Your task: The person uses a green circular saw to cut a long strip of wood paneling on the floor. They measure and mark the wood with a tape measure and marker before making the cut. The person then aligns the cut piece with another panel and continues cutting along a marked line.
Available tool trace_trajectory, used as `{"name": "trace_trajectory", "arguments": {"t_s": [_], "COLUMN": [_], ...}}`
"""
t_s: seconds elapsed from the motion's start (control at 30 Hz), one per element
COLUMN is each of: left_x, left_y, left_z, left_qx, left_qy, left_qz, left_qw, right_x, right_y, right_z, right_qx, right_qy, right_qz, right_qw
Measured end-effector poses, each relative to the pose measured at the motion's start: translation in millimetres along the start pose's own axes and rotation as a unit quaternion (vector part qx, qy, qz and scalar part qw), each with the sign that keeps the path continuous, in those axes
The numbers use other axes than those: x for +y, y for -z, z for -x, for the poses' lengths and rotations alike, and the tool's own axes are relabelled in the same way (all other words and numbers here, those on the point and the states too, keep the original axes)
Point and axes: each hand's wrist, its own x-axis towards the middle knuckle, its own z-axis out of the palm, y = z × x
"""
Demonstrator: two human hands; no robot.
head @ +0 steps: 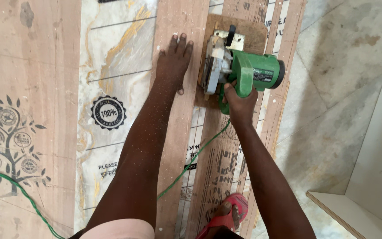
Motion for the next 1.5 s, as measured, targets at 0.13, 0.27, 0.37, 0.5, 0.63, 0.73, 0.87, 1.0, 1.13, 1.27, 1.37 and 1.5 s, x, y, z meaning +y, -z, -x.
{"name": "trace_trajectory", "arguments": {"t_s": [0.13,0.27,0.37,0.5,0.63,0.73,0.87,1.0,1.13,1.27,1.37,1.5], "left_x": [-1,1,24,98,112,93,97,118,74,-46,-137,-203], "left_y": [-12,-25,-45,-92,-131,-127,-105,-124,-141,-122,-77,4], "left_z": [10,41,67,142,213,254,262,244,251,243,234,210], "left_qx": [0.063,0.161,0.13,-0.057,-0.21,-0.242,-0.204,-0.168,-0.024,-0.196,-0.036,-0.058], "left_qy": [0.016,0.02,-0.02,-0.069,-0.089,-0.083,-0.073,-0.074,-0.082,0.125,0.156,0.267], "left_qz": [-0.004,0.005,0.102,0.334,0.257,0.252,0.253,0.203,0.236,0.137,0.047,-0.064], "left_qw": [0.998,0.987,0.986,0.938,0.939,0.933,0.943,0.962,0.968,0.963,0.986,0.96], "right_x": [0,-4,-6,-6,-5,-3,-3,-3,-3,-3,-5,-7], "right_y": [0,-3,-4,-3,-5,-3,-6,-6,-6,-6,-6,-8], "right_z": [-6,-10,-12,-14,-18,-19,-26,-28,-31,-34,-36,-38], "right_qx": [-0.007,-0.004,0.001,-0.008,-0.002,-0.004,0.004,-0.001,0.007,-0.005,-0.006,0.0], "right_qy": [0.013,0.016,0.015,0.03,0.027,0.032,0.027,0.035,0.027,0.036,0.034,0.021], "right_qz": [0.007,-0.003,0.007,-0.002,-0.013,-0.014,-0.023,-0.035,-0.021,-0.031,-0.036,-0.041], "right_qw": [1.0,1.0,1.0,1.0,1.0,0.999,0.999,0.999,0.999,0.999,0.999,0.999]}}
